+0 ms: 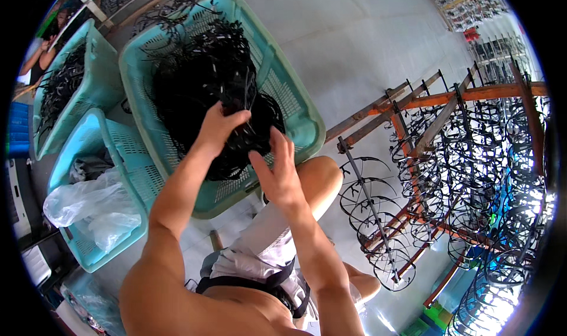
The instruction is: The person sits on the floor and repeatedly picks up black plastic hanger parts from a green basket, then attaches them to a metal rod on a rack. The person continues this process, adding multiple hangers to the rack.
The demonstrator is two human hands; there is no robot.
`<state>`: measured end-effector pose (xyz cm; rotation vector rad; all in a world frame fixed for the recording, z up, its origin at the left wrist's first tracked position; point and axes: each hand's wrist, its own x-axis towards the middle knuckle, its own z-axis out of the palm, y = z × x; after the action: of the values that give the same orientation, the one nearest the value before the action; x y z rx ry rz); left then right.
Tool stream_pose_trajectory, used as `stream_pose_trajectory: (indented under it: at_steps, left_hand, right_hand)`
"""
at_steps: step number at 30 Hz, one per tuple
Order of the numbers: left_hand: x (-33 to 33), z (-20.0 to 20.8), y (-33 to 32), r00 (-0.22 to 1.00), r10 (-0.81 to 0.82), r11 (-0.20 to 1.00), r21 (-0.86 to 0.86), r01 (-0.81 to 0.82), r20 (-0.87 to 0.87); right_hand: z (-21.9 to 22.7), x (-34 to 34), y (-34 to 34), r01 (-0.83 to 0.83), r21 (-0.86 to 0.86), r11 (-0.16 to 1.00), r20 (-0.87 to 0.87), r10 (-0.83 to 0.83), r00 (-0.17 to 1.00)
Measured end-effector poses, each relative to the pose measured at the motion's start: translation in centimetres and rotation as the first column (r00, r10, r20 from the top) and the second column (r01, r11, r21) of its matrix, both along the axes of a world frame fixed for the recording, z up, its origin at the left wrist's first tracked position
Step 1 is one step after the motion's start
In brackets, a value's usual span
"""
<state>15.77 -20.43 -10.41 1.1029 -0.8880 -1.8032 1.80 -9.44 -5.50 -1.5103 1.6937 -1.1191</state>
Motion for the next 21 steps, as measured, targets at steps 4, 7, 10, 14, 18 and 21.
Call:
stream_pose_trajectory:
  at_steps: [4, 7, 10, 14, 18, 21]
  left_hand:
    - [0.2, 2.7, 4.6, 0.973, 0.179, 0.979, 0.128, -0.161, -0.146]
    - [1.4, 3.0, 6.2, 0.881, 0.368, 0.908, 0.320, -0.271, -0.298]
    - [1.7, 3.0, 7.1, 0.847, 0.432, 0.888, 0.310, -0.340, -0.310]
    - [0.8, -0.7, 7.9, 0.874, 0.481, 0.861, -0.156, -0.485, -0.062]
    - [0.7, 2.1, 10.4, 0.881, 0.340, 0.882, -0.435, -0.179, 0.328]
    - [0.4, -0.3, 10.6, 0.843, 0.394, 0.795, -0.597, -0.113, 0.366]
  right_hand:
    - [-1.5, 2.7, -2.4, -0.099, 0.188, 0.977, 0.346, 0.028, 0.938]
    - [-2.1, 2.6, -1.1, -0.301, -0.052, 0.952, 0.041, 0.303, 0.952]
    - [-2.1, 3.2, 0.0, -0.249, 0.139, 0.958, 0.190, 0.221, 0.956]
    - [-3.4, 2.9, 0.6, -0.168, 0.126, 0.978, 0.823, -0.008, 0.568]
    - [-0.6, 3.7, 1.4, -0.154, 0.206, 0.966, 0.702, -0.036, 0.711]
    - [-1.4, 3.3, 1.0, -0.056, 0.204, 0.977, 0.656, -0.094, 0.749]
